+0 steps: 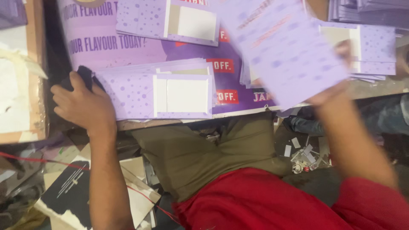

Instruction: The person wipes the surface of purple cards with a black cloth and stacks them on a table. The person handles the cards one at a time, wiping each with the cloth before placing it into a growing pile.

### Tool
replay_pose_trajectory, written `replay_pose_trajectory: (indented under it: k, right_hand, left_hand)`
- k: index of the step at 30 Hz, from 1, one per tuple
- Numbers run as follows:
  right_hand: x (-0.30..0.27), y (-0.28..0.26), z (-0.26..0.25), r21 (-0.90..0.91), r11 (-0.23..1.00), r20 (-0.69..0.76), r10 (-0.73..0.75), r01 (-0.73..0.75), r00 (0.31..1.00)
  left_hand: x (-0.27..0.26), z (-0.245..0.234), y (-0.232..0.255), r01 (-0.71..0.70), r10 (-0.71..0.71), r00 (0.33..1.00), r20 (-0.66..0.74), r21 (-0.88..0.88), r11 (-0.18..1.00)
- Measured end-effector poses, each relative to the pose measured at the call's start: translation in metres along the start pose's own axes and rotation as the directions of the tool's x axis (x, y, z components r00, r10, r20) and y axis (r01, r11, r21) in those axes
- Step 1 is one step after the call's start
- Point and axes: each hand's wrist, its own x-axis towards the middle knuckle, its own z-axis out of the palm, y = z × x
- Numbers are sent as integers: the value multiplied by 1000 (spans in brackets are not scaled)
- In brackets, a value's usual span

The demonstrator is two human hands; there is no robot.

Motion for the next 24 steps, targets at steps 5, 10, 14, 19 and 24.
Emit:
replay_pose_trajectory:
  k: [5,10,14,19,24]
  right_hand:
    - [40,107,20,607,644,457,196,-466,867]
    - [48,129,26,529,679,449,286,-510,846]
    - [52,139,18,47,876,-215,478,-480,852]
    - [55,163,19,-115,862,-252,456,-494,854]
    - [56,199,39,-97,874,-313,428,-477,848]
  left_hand:
    - [-6,-12,-6,2,-20,993,-116,-158,987]
    - [-14,-26,-5,-13,-40,976,-214,-238,971]
    - [-10,-53,32,-33,0,995,-97,-339,940]
    - [-24,-95,97,-180,88,967,-238,-399,899]
    - [-72,-80,161,-211,291,956,32,-612,762]
